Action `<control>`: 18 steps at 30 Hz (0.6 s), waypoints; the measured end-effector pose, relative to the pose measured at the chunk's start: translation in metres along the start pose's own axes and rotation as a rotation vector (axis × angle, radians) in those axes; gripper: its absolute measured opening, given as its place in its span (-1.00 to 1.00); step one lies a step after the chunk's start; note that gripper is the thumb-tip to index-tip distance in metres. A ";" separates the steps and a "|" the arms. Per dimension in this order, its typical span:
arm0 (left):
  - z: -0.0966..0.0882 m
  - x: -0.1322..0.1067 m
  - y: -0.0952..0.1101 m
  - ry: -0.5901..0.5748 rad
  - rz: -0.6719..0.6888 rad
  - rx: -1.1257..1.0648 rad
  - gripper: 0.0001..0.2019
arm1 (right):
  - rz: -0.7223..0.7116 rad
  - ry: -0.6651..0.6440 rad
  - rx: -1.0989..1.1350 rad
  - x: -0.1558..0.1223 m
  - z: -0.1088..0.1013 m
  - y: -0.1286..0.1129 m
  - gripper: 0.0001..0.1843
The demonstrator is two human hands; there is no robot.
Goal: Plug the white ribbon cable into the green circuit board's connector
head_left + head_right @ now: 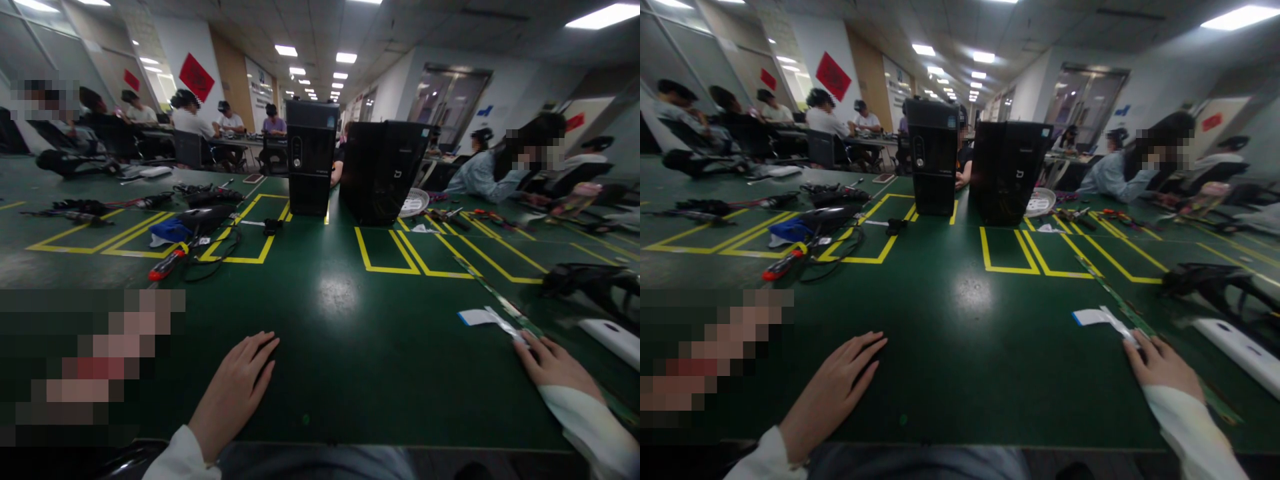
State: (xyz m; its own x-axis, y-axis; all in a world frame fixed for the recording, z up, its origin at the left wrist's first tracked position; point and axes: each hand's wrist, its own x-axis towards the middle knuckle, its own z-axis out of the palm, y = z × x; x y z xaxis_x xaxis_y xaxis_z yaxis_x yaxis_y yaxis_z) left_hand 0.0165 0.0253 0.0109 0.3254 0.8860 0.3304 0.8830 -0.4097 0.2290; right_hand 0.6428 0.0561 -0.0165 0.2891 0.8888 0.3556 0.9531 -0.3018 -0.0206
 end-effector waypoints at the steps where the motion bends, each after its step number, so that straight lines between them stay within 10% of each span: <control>1: 0.000 0.000 0.000 -0.003 0.000 -0.002 -0.63 | 0.077 -0.026 -0.037 0.001 0.000 0.000 -0.35; 18: 0.000 -0.001 -0.001 -0.016 0.000 0.001 -0.62 | 0.382 -0.236 0.015 0.024 -0.021 -0.017 -0.12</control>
State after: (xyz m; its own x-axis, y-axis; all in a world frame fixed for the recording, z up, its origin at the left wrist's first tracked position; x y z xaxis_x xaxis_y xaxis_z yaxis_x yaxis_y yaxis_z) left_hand 0.0156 0.0251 0.0108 0.3308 0.8893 0.3158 0.8834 -0.4095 0.2277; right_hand 0.6319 0.0756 0.0117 0.6313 0.7694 0.0968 0.7747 -0.6203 -0.1227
